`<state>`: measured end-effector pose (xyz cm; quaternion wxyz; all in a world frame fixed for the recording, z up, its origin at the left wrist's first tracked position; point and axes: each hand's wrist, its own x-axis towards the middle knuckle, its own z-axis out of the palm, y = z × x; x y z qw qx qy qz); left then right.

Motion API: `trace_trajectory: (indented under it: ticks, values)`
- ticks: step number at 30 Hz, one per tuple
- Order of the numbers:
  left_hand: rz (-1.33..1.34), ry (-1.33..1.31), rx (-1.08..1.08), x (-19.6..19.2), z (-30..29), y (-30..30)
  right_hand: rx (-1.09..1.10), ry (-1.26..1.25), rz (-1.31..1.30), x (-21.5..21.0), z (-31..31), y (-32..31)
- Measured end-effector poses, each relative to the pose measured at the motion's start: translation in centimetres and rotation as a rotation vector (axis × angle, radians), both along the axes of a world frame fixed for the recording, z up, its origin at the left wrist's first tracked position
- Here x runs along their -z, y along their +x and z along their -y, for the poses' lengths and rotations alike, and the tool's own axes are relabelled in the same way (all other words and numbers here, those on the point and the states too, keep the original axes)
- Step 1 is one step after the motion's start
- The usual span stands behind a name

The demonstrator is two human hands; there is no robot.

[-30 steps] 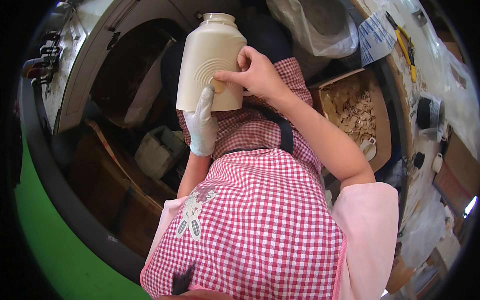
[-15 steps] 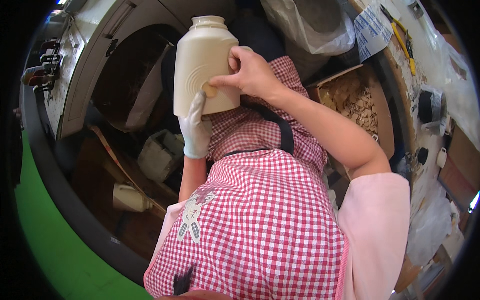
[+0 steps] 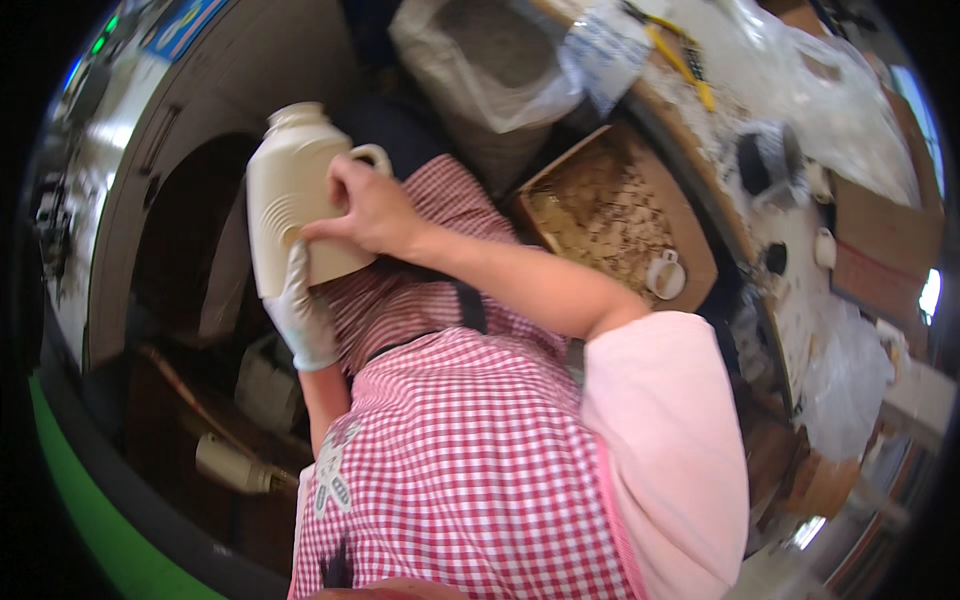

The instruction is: The person assembles white plastic thermos bottles by inserting a small circular wooden stopper into the opening and then using pliers to trim excess material from the interior. The person repeats this process for multiple units and places the finished bottles on a nearby rack.

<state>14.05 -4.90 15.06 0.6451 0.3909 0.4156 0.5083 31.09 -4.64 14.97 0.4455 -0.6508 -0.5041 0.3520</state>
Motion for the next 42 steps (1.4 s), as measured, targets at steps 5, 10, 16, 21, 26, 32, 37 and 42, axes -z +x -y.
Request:
trace_trajectory:
  ticks: [5,10,16,21,26,32,37,42]
  values:
    - [-0.257,0.136,-0.076,-1.2,-0.6,1.8,-0.093,0.047,-0.065,-2.0,1.4,5.9]
    - [-0.119,0.161,-0.019,-0.5,-1.2,0.5,0.580,0.240,0.697,-7.6,4.5,28.3]
    - [0.159,-0.227,0.060,-1.6,-2.3,-1.8,0.552,-0.359,1.359,-5.7,13.4,50.5]
    - [0.145,-0.203,0.048,-1.8,-2.2,-2.9,0.320,-0.295,1.212,-2.2,15.3,58.1]
    - [0.392,-0.311,0.063,-4.0,-2.5,-3.4,0.708,-0.396,1.283,-4.1,13.4,55.6]
    - [0.194,-0.308,0.029,-7.1,-2.9,-1.9,0.169,-0.134,-0.536,-10.2,4.7,26.2]
    - [0.147,-0.333,0.034,-8.4,-3.4,-1.6,-0.468,-0.313,-0.268,-11.2,0.8,6.3]
    - [0.142,-0.361,-0.022,-8.5,-3.0,-1.8,-0.547,0.050,0.143,-10.3,-0.9,1.0]
